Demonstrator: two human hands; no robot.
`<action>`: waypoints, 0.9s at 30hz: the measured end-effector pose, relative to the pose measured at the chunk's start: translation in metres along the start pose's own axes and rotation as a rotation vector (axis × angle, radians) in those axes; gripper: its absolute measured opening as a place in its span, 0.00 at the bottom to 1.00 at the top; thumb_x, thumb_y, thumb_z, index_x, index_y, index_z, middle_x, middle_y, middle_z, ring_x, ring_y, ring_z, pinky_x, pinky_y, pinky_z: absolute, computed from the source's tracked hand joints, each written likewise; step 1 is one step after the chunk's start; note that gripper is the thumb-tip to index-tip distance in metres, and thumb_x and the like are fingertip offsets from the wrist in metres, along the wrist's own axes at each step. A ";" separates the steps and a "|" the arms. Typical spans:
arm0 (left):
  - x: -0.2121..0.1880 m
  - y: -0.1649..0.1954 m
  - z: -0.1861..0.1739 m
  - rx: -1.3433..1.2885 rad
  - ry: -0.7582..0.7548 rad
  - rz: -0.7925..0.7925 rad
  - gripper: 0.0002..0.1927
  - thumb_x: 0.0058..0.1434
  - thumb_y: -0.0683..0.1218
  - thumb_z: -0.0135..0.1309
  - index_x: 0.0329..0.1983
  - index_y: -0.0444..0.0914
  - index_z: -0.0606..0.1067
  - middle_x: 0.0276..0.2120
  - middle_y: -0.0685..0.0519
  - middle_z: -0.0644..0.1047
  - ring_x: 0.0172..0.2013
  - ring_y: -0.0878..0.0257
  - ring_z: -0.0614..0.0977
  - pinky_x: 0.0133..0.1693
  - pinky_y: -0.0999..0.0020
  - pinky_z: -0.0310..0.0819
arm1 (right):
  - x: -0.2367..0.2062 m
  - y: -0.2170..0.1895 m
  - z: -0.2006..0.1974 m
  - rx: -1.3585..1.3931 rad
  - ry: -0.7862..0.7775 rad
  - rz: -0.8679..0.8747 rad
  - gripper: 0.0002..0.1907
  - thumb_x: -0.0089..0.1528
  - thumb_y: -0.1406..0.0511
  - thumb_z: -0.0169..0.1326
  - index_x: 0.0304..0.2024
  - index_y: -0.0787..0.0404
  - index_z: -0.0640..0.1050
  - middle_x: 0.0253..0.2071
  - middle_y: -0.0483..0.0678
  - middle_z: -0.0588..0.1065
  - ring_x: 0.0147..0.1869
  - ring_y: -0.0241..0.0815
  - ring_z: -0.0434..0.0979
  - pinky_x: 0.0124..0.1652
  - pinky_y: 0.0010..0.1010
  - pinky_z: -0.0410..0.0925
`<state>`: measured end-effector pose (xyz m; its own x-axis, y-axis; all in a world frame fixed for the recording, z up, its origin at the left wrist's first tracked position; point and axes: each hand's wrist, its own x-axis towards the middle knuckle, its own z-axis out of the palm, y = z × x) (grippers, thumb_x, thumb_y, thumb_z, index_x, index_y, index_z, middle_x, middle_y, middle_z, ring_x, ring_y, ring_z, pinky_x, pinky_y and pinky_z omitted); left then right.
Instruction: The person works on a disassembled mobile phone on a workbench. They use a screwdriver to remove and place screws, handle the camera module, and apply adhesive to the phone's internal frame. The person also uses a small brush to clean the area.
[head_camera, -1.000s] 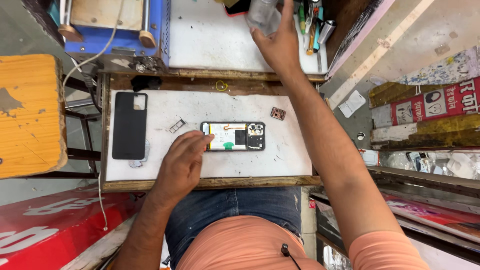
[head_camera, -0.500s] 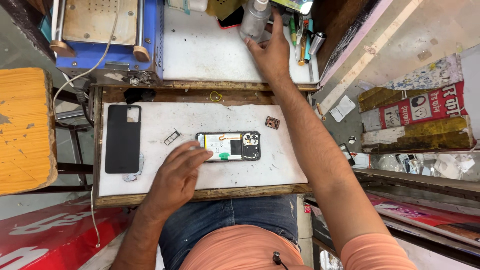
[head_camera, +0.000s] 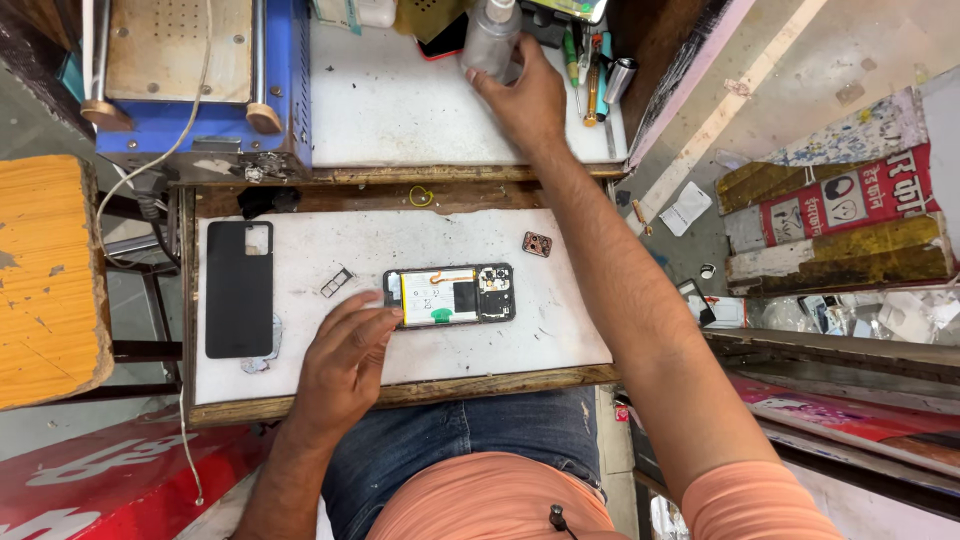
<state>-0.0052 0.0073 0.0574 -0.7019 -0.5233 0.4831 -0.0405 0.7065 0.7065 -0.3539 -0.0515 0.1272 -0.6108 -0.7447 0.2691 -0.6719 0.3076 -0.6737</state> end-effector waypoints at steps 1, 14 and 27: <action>0.000 0.000 0.001 0.025 0.027 -0.015 0.19 0.65 0.40 0.58 0.59 0.44 0.73 0.44 0.50 0.80 0.53 0.51 0.81 0.58 0.54 0.75 | -0.001 -0.002 0.001 -0.011 0.006 -0.037 0.35 0.61 0.54 0.71 0.62 0.63 0.71 0.57 0.54 0.80 0.56 0.45 0.81 0.55 0.42 0.72; 0.006 0.006 0.001 0.063 0.094 -0.056 0.21 0.62 0.39 0.61 0.58 0.42 0.72 0.45 0.47 0.78 0.47 0.51 0.81 0.49 0.57 0.78 | -0.010 -0.079 0.050 -0.009 -0.133 -0.217 0.38 0.54 0.48 0.70 0.58 0.58 0.71 0.52 0.55 0.80 0.45 0.50 0.85 0.46 0.42 0.76; 0.006 0.005 -0.004 0.161 0.081 0.103 0.22 0.59 0.41 0.60 0.57 0.44 0.71 0.47 0.45 0.79 0.51 0.45 0.81 0.51 0.53 0.79 | -0.047 -0.042 0.030 0.107 -0.203 -0.313 0.21 0.63 0.61 0.61 0.58 0.57 0.78 0.67 0.53 0.72 0.44 0.41 0.82 0.47 0.32 0.76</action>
<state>-0.0072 0.0058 0.0660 -0.6488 -0.4768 0.5931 -0.0892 0.8216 0.5630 -0.2845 -0.0473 0.1224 -0.2809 -0.8980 0.3387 -0.7588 -0.0083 -0.6513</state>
